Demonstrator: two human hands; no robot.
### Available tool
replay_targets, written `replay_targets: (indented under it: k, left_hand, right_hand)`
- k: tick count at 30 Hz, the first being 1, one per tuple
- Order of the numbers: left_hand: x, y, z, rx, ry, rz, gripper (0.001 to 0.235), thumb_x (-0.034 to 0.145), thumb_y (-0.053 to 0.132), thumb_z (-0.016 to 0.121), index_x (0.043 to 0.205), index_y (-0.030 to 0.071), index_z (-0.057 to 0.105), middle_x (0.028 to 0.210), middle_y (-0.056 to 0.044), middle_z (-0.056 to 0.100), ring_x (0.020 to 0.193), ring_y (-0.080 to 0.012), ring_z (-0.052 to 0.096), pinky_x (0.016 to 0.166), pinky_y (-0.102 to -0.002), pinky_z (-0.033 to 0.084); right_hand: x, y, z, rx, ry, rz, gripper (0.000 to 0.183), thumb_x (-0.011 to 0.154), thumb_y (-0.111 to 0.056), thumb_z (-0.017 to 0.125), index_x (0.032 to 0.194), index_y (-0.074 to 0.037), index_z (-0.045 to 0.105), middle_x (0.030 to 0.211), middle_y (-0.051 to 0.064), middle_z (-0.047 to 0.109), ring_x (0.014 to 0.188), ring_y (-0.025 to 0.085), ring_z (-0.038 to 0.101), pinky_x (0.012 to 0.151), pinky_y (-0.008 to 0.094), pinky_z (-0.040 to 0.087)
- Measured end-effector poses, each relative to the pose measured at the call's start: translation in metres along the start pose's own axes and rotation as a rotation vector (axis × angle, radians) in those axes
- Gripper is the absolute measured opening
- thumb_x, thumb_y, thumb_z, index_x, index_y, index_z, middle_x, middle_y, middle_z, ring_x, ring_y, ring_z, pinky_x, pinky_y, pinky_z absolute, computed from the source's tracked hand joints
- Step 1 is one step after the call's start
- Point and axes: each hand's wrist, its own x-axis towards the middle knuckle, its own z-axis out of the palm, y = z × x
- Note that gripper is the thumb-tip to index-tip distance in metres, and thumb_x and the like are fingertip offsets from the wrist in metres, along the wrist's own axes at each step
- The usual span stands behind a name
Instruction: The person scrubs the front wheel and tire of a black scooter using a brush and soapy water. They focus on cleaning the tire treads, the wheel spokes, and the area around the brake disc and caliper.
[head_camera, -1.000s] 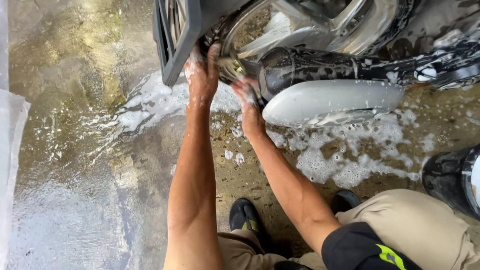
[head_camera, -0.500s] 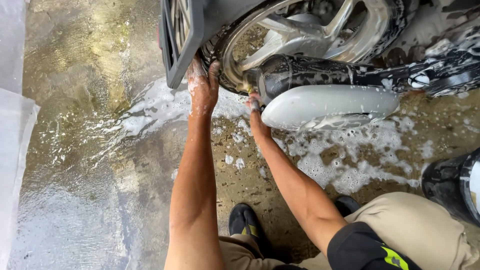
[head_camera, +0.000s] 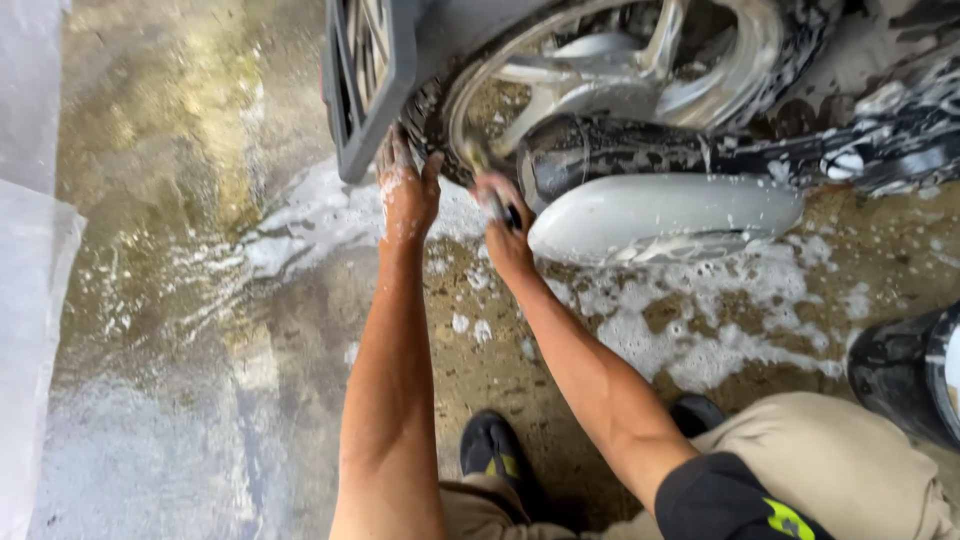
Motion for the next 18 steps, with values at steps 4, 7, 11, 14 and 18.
replay_targets:
  k: [4,7,11,14,18]
  left_hand:
    - [-0.003,-0.019,0.019,-0.115,-0.003,-0.030,0.075,0.097,0.036,0.075,0.155,0.006,0.037,0.148,-0.028,0.049,0.138,-0.0493,0.047,0.115,-0.067,0.035]
    - [0.005,0.007,-0.001,-0.193,-0.012,-0.084,0.077,0.095,0.049,0.075,0.155,0.015,0.039,0.150,-0.019,0.050,0.140,-0.0419,0.047,0.119,-0.061,0.035]
    - [0.024,0.041,-0.013,-0.307,0.155,0.041,0.063,0.101,0.053,0.069,0.141,0.007,0.054,0.131,-0.027,0.064,0.126,-0.0485,0.058,0.111,-0.060,0.046]
    - [0.011,0.036,-0.013,-0.321,0.138,0.100,0.062,0.107,0.040,0.057,0.150,-0.001,0.040,0.146,-0.030,0.054,0.130,-0.0478,0.055,0.109,-0.055,0.042]
    - [0.019,0.014,0.000,-0.249,0.123,0.092,0.068,0.105,0.048,0.066,0.154,0.008,0.041,0.144,-0.028,0.054,0.137,-0.0482,0.049,0.118,-0.059,0.038]
  right_hand:
    - [0.002,-0.039,-0.016,0.367,0.040,0.330,0.013,0.099,-0.019,0.063,0.101,-0.007,0.067,0.087,0.009,0.073,0.086,0.016,0.073,0.085,0.026,0.059]
    - [0.009,0.127,-0.143,0.270,-0.159,0.779,0.020,0.101,-0.020,0.059,0.115,-0.006,0.062,0.100,0.002,0.070,0.100,0.008,0.064,0.097,0.017,0.049]
    - [0.049,0.003,-0.050,0.539,-0.250,0.753,0.011,0.095,-0.015,0.070,0.100,-0.005,0.070,0.089,0.009,0.078,0.082,0.017,0.077,0.074,0.029,0.064]
    - [0.003,0.018,-0.024,0.241,-0.098,0.156,0.027,0.100,-0.027,0.052,0.114,-0.004,0.058,0.108,0.011,0.067,0.099,0.021,0.064,0.093,0.034,0.048]
    - [0.006,0.110,-0.061,0.052,0.137,0.332,0.033,0.103,-0.028,0.054,0.122,-0.004,0.065,0.103,0.008,0.071,0.097,0.022,0.069,0.098,0.036,0.054]
